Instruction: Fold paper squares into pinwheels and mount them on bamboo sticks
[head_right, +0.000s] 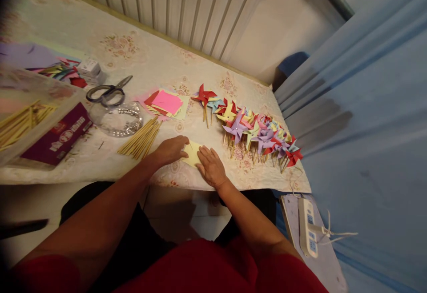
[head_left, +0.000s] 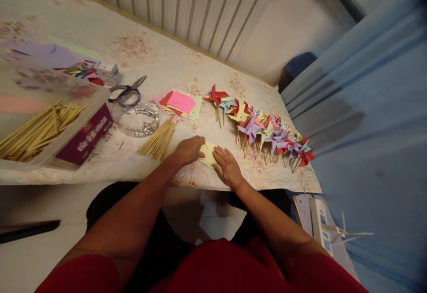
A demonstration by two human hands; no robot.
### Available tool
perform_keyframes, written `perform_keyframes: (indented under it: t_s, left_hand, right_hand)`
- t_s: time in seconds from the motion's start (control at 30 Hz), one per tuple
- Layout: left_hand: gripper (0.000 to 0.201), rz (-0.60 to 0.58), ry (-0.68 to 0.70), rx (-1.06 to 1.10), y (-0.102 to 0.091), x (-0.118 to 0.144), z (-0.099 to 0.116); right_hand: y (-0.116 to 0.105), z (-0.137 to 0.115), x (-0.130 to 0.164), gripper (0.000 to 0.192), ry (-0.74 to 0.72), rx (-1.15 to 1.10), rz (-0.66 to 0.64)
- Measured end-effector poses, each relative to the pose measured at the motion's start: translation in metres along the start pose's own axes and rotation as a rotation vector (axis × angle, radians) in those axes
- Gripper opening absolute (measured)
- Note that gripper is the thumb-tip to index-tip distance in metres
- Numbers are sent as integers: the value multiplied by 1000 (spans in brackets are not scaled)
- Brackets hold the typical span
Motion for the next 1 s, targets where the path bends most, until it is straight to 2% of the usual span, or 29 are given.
perform_keyframes:
  t_s: [0.1,0.2,0.3,0.37,0.43,0.53,0.63,0.77,1.0]
  left_hand:
    - [25,77,0,86,-11,2,-2]
    - [15,262,-50,194,-32,11,-9]
    - [26,419,-125,243,-48,23,-10]
    - [34,463,-149,250,-49,27,1]
    - [42,452,-100,230,-42,24,25]
    - [49,349,10,139,-15,11,70]
    - [48,246,22,28,13,-2,90]
    - [46,156,-21,-69,36,-12,81]
    - [49,229,-3,-154,38,-4,55]
  right_hand:
    - [-1,1,0,44,11,-10,24]
    - [-1,1,0,42,8,-14,58]
    - [0,2,0,41,8,-20,83]
    - [-1,2,0,41,10,-27,90]
    - [-2,1,-1,42,3,-36,103]
    - [-3,0,-2,42,-10,-46,118]
    - [-2,0,-3,41,-12,-41,110]
    - [-4,-3,-4,42,-36,-39,117]
    - [-6,-3,-4,42,-25,-58,127]
Point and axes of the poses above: each hand's wrist, its own x-axis away from the middle knuckle, its own y-axis out of the palm, z = x × y, the point moved 9 cm from there along -x, towards the middle knuckle, and after that the axes turned 14 degrees about -y, right-handed, at the moved point
